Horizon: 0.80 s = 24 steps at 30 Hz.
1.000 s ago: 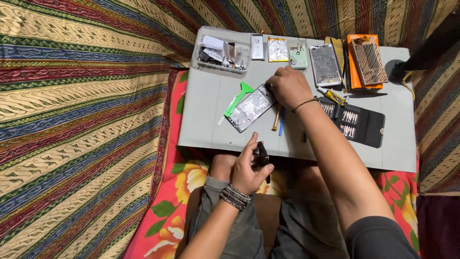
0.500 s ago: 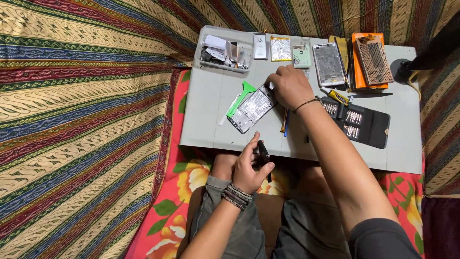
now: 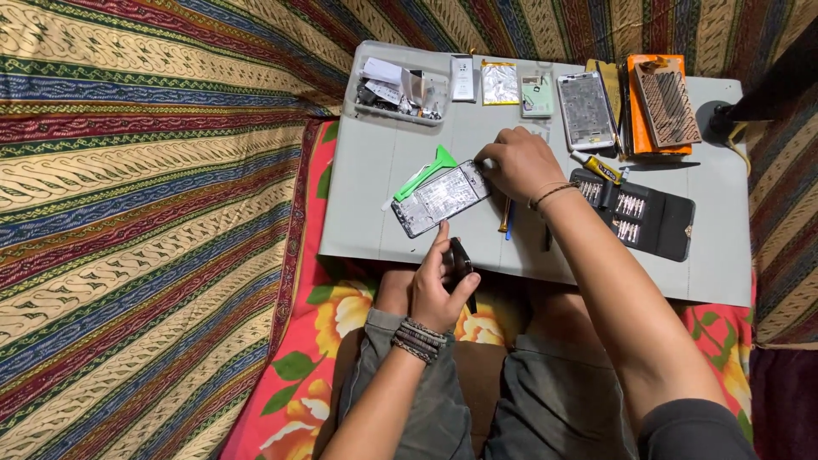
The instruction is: A person performs final assembly and inspection on a smartphone, using a pry tool and marker to check internal components.
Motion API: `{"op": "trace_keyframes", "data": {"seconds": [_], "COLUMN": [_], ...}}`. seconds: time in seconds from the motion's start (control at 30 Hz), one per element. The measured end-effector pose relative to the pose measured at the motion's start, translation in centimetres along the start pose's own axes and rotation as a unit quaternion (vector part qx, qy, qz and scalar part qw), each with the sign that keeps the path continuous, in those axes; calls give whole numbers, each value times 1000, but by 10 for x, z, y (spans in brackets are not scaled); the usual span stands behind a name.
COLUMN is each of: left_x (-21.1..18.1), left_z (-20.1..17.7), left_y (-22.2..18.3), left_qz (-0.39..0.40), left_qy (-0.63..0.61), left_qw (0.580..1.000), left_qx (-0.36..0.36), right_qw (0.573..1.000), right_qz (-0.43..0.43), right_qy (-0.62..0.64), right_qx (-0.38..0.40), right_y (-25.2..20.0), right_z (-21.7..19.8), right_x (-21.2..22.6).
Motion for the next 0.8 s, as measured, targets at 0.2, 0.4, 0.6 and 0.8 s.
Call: {"op": "trace_keyframes", "data": {"seconds": [0.2, 0.4, 0.6, 0.8], "left_x": [-4, 0, 3, 0], "left_z": [4, 4, 3, 3], "left_y": [-1, -1, -2, -2], "left_qz": [-1, 0, 1, 4], "left_qy": [23, 13, 9, 16], "left_qw": [1000, 1000, 1000, 1000], "left_qx": [8, 8, 13, 11], "right_qw": [994, 982, 964, 951], "right_qz": [38, 75, 119, 139], "right_qy": [61, 84, 156, 230], "right_qx": [86, 155, 179, 152], "right_y": [9, 17, 19, 15], "right_z": [2, 13, 19, 26], "right_x": [-6, -11, -23, -42]}}
Point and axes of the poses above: each hand's wrist, its own y-axis towards the middle knuckle, its own z-axis out of the palm, x = y × z, the point moved 8 cm from there along y, towards the middle knuckle, and after that the axes turned 14 degrees about -z, right-handed, at the moved point
